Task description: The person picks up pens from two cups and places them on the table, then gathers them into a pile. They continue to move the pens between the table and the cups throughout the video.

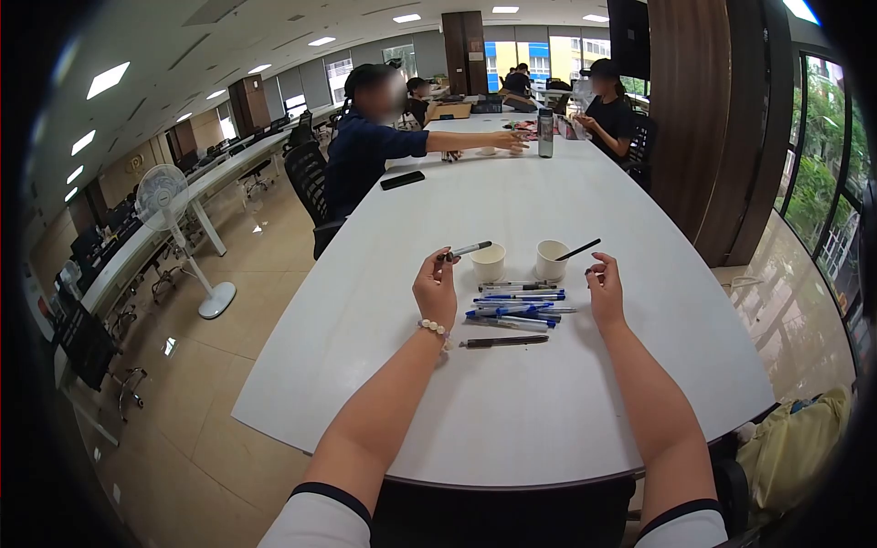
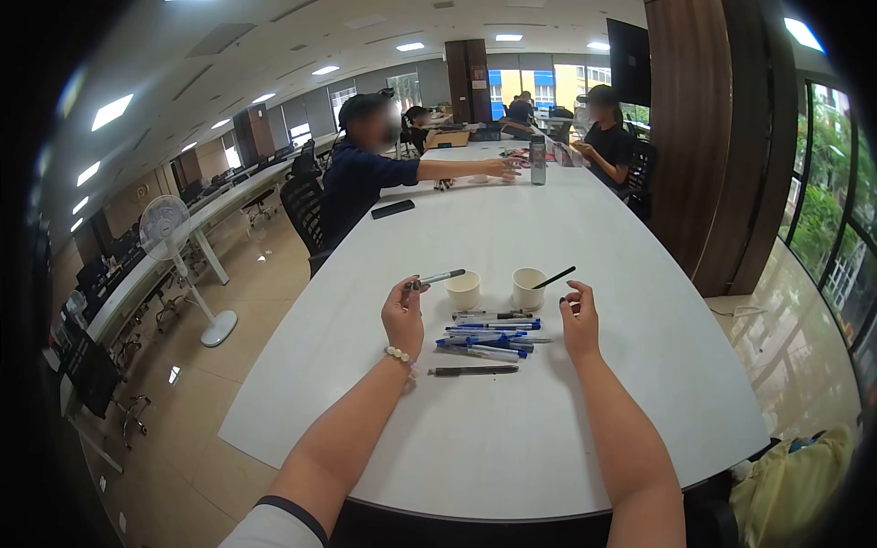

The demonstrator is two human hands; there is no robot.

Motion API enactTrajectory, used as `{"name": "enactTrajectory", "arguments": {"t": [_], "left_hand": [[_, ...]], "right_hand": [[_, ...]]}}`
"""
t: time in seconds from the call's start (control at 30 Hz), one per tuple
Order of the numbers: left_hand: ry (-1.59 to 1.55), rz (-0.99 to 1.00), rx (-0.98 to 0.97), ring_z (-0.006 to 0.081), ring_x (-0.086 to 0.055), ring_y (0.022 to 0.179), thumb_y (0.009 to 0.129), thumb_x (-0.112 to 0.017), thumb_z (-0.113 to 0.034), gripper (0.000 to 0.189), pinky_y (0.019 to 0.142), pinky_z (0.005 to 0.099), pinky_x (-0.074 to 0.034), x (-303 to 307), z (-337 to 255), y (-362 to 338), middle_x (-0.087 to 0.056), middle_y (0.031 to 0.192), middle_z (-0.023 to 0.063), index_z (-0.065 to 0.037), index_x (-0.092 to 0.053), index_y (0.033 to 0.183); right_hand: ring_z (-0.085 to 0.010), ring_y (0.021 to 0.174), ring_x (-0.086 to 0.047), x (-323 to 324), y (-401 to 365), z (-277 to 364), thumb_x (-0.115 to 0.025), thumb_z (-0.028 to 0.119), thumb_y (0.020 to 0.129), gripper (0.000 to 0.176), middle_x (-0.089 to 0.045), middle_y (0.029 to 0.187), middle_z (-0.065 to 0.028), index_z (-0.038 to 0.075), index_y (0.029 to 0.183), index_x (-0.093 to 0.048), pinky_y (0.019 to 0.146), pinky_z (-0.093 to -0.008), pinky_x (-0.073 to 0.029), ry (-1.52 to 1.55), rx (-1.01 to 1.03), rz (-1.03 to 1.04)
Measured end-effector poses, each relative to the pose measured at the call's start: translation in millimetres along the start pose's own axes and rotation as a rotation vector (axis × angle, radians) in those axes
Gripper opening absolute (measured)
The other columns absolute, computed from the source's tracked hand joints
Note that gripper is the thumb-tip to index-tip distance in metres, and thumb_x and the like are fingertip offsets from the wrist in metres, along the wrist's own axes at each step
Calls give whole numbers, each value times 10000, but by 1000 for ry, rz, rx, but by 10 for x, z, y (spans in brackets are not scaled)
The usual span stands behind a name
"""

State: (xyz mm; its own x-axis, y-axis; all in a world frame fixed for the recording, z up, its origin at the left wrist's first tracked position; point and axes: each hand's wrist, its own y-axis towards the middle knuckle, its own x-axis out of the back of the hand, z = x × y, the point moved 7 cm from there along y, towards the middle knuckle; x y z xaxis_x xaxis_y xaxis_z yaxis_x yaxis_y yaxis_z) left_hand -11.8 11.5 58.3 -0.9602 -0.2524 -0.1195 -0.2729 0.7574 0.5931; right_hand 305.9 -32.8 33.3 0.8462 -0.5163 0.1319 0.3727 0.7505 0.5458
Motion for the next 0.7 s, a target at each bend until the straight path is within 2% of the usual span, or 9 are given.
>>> {"name": "enactTrajectory", "arguments": {"t": [0.2, 0.27, 0.33, 0.4, 0.5, 0.57, 0.6, 0.63, 0.7], "left_hand": [[86, 48, -37, 65, -587, 717, 887, -537, -74, 180, 589, 206, -426, -45, -117, -55, -669, 862, 72, -25, -591, 1052], [160, 124, -249, 65, -563, 662, 842, -591, -68, 172, 582, 192, -413, -128, -301, -140, -668, 841, 65, -55, -623, 1011], [410, 230, -506, 156, -522, 568, 703, -669, -13, 251, 588, 273, -418, -253, -447, -284, -627, 736, 46, -90, -654, 942], [425, 366, -742, 176, -523, 581, 677, -690, -35, 296, 597, 318, -419, -397, -690, -473, -614, 716, 31, -117, -649, 958], [383, 551, -897, 169, -542, 642, 685, -700, -73, 317, 617, 306, -418, -574, -795, -718, -632, 782, 13, -131, -631, 990], [433, 554, -920, 176, -551, 697, 684, -704, -94, 332, 643, 312, -416, -607, -855, -755, -634, 828, 12, -127, -622, 1004], [487, 549, -939, 182, -560, 751, 682, -707, -116, 350, 669, 318, -414, -634, -878, -762, -636, 874, 12, -123, -613, 1019], [476, 556, -949, 182, -560, 751, 682, -707, -116, 350, 669, 318, -414, -645, -904, -772, -636, 874, 12, -123, -613, 1019], [513, 508, -789, 202, -553, 836, 683, -700, -170, 357, 726, 338, -406, -614, -857, -661, -624, 930, 31, -108, -610, 1022]], "right_hand": [[-116, 690, -458, -51, -58, 159, -497, 68, 833, 251, -505, 839, -36, 57, 1084, -511, 663, -250, -414, -28, 7, 26], [-139, 661, -479, -154, -107, 301, -519, 41, 815, 239, -536, 790, -44, 50, 1053, -523, 644, -257, -429, -129, 138, 129], [-173, 647, -513, -317, -282, 605, -564, 4, 773, 295, -560, 763, -54, 50, 1062, -524, 630, -277, -449, -218, 322, 204], [-227, 692, -579, -484, -448, 877, -638, -11, 717, 403, -591, 797, -68, 73, 1097, -533, 634, -326, -474, -247, 432, 301], [-245, 720, -598, -602, -555, 978, -652, 8, 719, 398, -605, 814, -81, 82, 1095, -542, 634, -342, -479, -300, 550, 329], [-249, 733, -605, -605, -559, 967, -636, 14, 740, 365, -605, 809, -91, 77, 1089, -551, 636, -343, -480, -326, 644, 307], [-249, 733, -605, -602, -539, 938, -636, 14, 740, 365, -605, 809, -91, 77, 1089, -551, 636, -343, -480, -334, 643, 294], [-227, 733, -604, -547, -459, 836, -609, 22, 773, 315, -611, 820, -91, 67, 1080, -555, 642, -328, -479, -306, 500, 226], [-205, 734, -602, -441, -341, 672, -582, 31, 806, 267, -617, 830, -91, 58, 1071, -558, 649, -313, -478, -282, 352, 141]]}}
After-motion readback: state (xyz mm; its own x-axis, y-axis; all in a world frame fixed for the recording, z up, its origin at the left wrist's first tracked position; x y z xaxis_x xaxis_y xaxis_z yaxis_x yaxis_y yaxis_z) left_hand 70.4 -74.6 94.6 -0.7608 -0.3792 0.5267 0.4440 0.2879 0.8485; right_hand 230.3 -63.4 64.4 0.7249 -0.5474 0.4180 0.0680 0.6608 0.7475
